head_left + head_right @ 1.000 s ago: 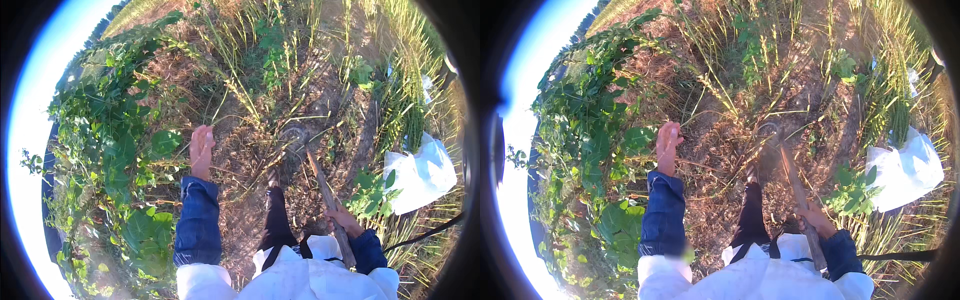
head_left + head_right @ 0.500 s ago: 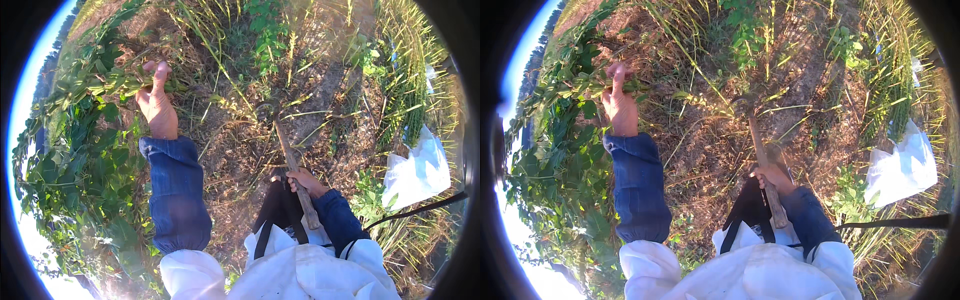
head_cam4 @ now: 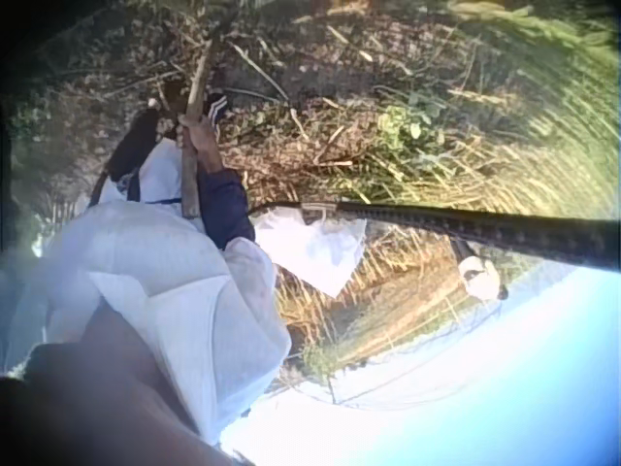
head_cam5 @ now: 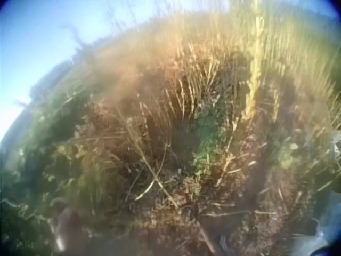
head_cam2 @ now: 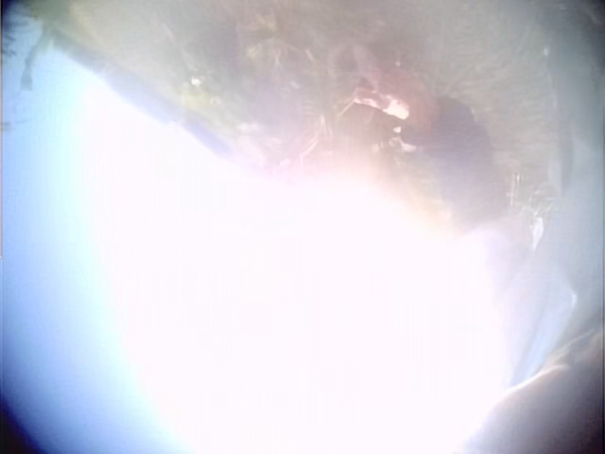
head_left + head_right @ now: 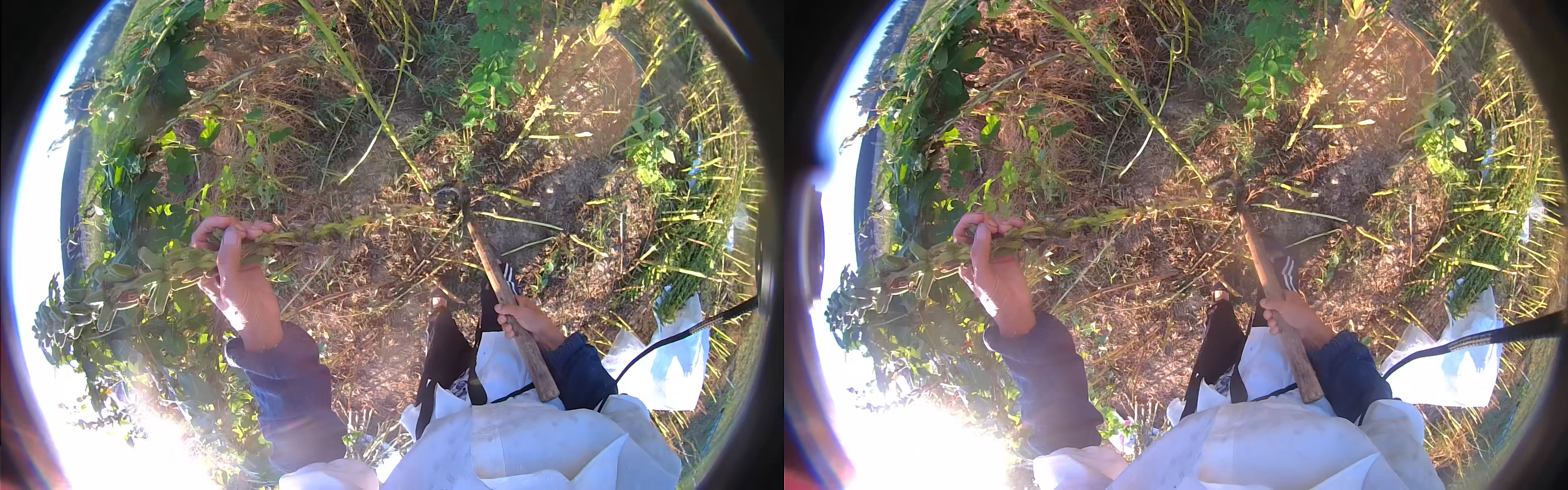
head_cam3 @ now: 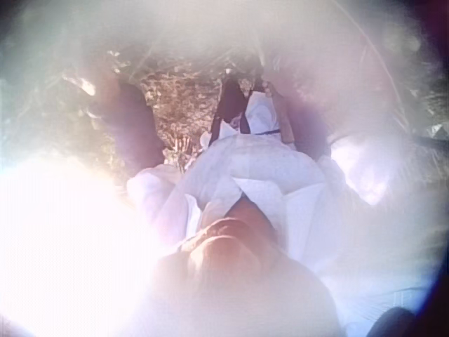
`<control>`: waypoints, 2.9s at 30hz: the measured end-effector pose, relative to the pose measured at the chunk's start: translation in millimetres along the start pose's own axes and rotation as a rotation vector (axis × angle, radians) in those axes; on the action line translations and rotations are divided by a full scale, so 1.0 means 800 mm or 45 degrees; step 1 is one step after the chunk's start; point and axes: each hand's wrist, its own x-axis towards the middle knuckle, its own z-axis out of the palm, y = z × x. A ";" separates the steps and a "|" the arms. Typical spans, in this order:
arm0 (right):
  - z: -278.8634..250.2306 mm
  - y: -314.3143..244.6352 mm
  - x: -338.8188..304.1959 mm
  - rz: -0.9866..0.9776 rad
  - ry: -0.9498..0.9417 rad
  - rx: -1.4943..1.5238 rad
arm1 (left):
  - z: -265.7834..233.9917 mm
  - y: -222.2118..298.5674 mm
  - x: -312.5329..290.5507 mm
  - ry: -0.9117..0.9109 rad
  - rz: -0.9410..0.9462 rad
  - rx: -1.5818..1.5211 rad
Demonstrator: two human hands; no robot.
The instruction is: The person harvests sesame plants in a field by stripping seeds from the stalks and cutting the stalks at the base using a sickle.
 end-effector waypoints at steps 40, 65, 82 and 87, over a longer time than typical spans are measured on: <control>-0.012 -0.015 0.004 0.380 0.063 -0.696 | -0.114 0.005 -0.279 0.934 -0.019 -0.204; -0.003 -0.037 -0.206 -0.521 0.332 -0.784 | -0.071 0.031 -0.292 0.608 0.150 -0.365; 0.037 -0.128 -0.110 -0.777 0.231 -1.026 | 0.035 -0.020 -0.192 0.548 -0.141 -0.213; 0.048 -0.125 -0.112 -0.645 0.077 -1.038 | 0.056 -0.115 -0.159 0.333 -0.170 -0.050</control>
